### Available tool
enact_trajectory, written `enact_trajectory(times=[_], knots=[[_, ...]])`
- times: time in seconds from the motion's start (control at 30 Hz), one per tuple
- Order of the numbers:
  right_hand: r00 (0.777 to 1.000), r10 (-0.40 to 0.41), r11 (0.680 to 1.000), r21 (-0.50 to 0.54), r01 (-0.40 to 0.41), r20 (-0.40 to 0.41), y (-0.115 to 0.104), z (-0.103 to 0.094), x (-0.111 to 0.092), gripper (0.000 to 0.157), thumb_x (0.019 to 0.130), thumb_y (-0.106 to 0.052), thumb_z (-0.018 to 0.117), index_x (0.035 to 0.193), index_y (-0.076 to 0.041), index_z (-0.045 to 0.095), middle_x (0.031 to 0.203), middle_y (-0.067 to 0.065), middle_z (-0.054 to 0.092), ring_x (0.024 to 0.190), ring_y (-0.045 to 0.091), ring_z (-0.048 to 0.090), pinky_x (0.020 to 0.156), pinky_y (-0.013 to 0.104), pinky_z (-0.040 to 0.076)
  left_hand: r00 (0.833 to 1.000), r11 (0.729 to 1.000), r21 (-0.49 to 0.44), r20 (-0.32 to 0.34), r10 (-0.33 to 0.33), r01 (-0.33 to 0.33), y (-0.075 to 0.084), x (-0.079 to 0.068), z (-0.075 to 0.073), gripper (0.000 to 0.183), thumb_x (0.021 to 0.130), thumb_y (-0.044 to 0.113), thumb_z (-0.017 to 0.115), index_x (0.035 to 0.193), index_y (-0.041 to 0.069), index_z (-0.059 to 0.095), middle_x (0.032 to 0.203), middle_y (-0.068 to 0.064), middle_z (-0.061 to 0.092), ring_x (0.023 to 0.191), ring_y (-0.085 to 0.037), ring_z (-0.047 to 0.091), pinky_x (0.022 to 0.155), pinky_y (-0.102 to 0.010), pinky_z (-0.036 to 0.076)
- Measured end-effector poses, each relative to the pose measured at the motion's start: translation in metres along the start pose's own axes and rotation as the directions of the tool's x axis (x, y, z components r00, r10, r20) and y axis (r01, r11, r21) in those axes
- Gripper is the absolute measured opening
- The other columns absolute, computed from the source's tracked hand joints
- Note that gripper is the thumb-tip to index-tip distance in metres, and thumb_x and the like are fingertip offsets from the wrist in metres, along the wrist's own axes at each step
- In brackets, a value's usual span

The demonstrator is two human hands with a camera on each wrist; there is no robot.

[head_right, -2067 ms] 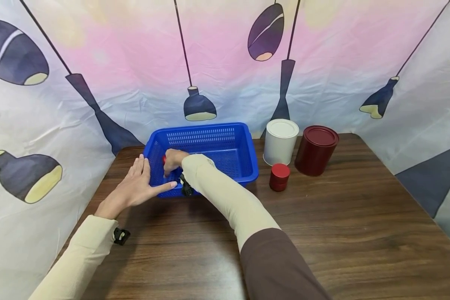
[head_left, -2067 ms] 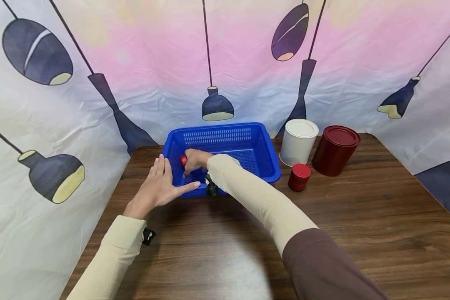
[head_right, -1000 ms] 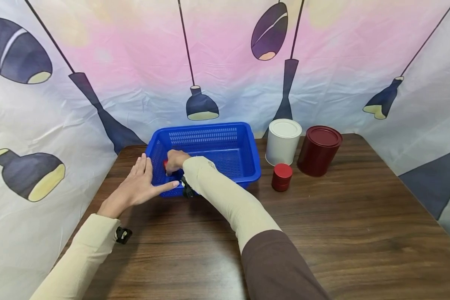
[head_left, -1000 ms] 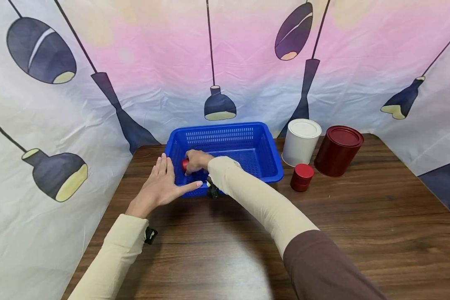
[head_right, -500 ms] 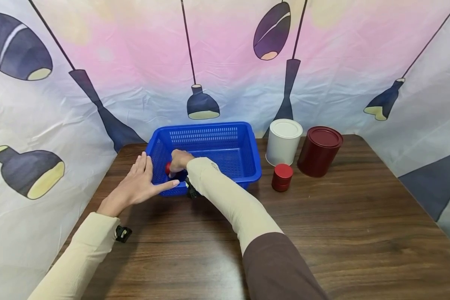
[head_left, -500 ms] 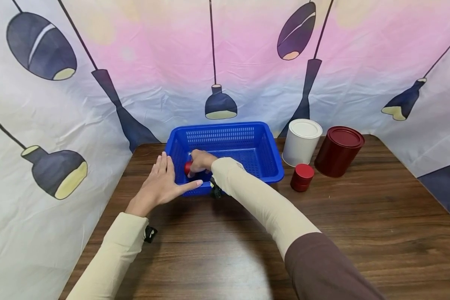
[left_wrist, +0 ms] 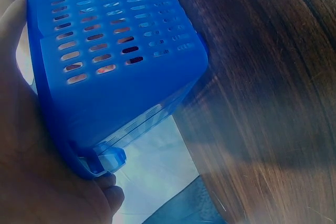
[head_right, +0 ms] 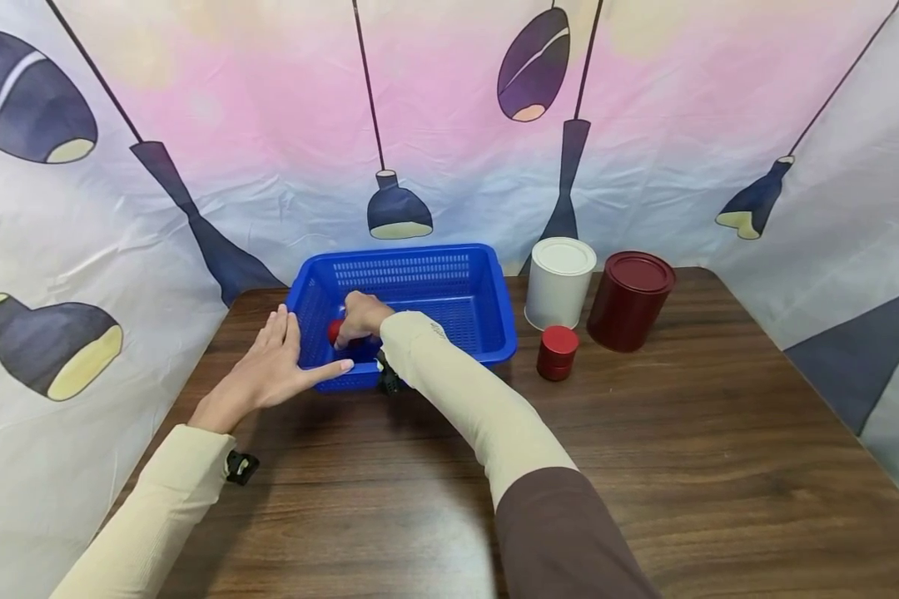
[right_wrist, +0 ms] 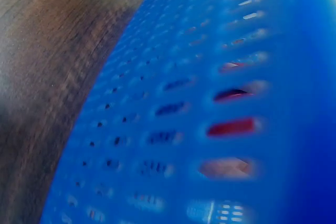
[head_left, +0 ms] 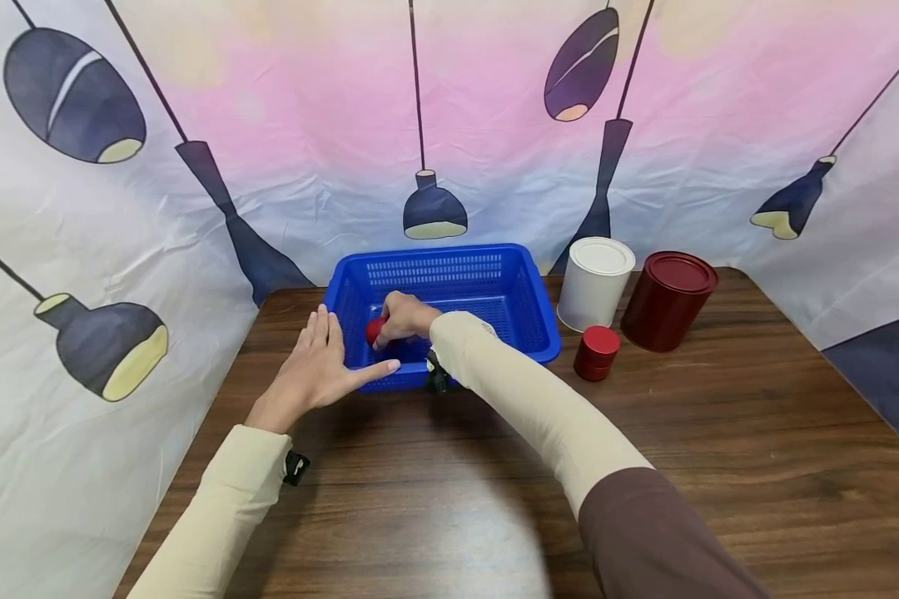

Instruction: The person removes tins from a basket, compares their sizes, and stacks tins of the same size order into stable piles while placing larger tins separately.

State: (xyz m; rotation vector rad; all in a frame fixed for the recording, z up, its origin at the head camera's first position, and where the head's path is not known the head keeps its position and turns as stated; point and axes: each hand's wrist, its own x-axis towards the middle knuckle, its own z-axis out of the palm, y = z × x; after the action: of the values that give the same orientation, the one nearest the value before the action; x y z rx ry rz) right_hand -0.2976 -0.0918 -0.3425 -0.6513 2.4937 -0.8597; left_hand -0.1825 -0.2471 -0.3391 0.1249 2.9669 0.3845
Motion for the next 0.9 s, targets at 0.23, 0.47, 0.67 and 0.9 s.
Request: enact_trajectory(times=[0.23, 0.47, 0.67, 0.9], knots=[[0.999, -0.019, 0.998, 0.056, 0.021, -0.031, 0.002, -0.010, -0.012, 0.056, 0.084, -0.015, 0.084, 0.131, 0.004, 0.060, 0.122, 0.018, 0.064, 0.102, 0.027, 0.066, 0.080, 0.038, 0.061, 1.000, 1.000, 0.001, -0.001, 0.003, -0.003, -0.001, 0.001, 0.001, 0.136, 0.080, 0.090, 0.043, 0.154, -0.014, -0.002, 0.162, -0.033, -0.015, 0.148, -0.052, -0.013, 0.118, -0.065, 0.001], [0.998, -0.027, 0.993, 0.113, 0.033, -0.049, 0.006, -0.019, -0.021, 0.056, 0.084, -0.011, 0.084, 0.131, 0.004, 0.059, 0.121, 0.017, 0.064, 0.100, 0.024, 0.065, 0.082, 0.034, 0.061, 1.000, 1.000, 0.006, -0.013, 0.007, -0.007, -0.001, 0.000, 0.001, 0.135, 0.081, 0.090, 0.043, 0.154, -0.015, -0.002, 0.162, -0.033, -0.013, 0.148, -0.052, -0.012, 0.118, -0.066, 0.002], [0.997, -0.041, 0.990, 0.134, 0.050, -0.068, 0.011, -0.030, -0.031, 0.053, 0.084, -0.011, 0.084, 0.128, 0.005, 0.059, 0.121, 0.017, 0.064, 0.102, 0.023, 0.066, 0.079, 0.028, 0.060, 1.000, 1.000, 0.003, -0.018, 0.008, -0.008, 0.000, 0.000, 0.000, 0.135, 0.081, 0.089, 0.044, 0.155, -0.014, -0.001, 0.162, -0.033, -0.012, 0.148, -0.053, -0.012, 0.116, -0.069, 0.004], [0.996, 0.000, 0.982, 0.187, 0.017, -0.090, 0.018, -0.044, -0.043, 0.052, 0.081, -0.010, 0.086, 0.121, 0.005, 0.057, 0.119, 0.017, 0.064, 0.098, 0.023, 0.068, 0.083, 0.030, 0.060, 1.000, 1.000, -0.009, -0.019, 0.009, -0.009, 0.001, 0.000, 0.001, 0.136, 0.080, 0.089, 0.044, 0.154, -0.014, -0.002, 0.162, -0.033, -0.014, 0.148, -0.053, -0.012, 0.116, -0.069, 0.004]])
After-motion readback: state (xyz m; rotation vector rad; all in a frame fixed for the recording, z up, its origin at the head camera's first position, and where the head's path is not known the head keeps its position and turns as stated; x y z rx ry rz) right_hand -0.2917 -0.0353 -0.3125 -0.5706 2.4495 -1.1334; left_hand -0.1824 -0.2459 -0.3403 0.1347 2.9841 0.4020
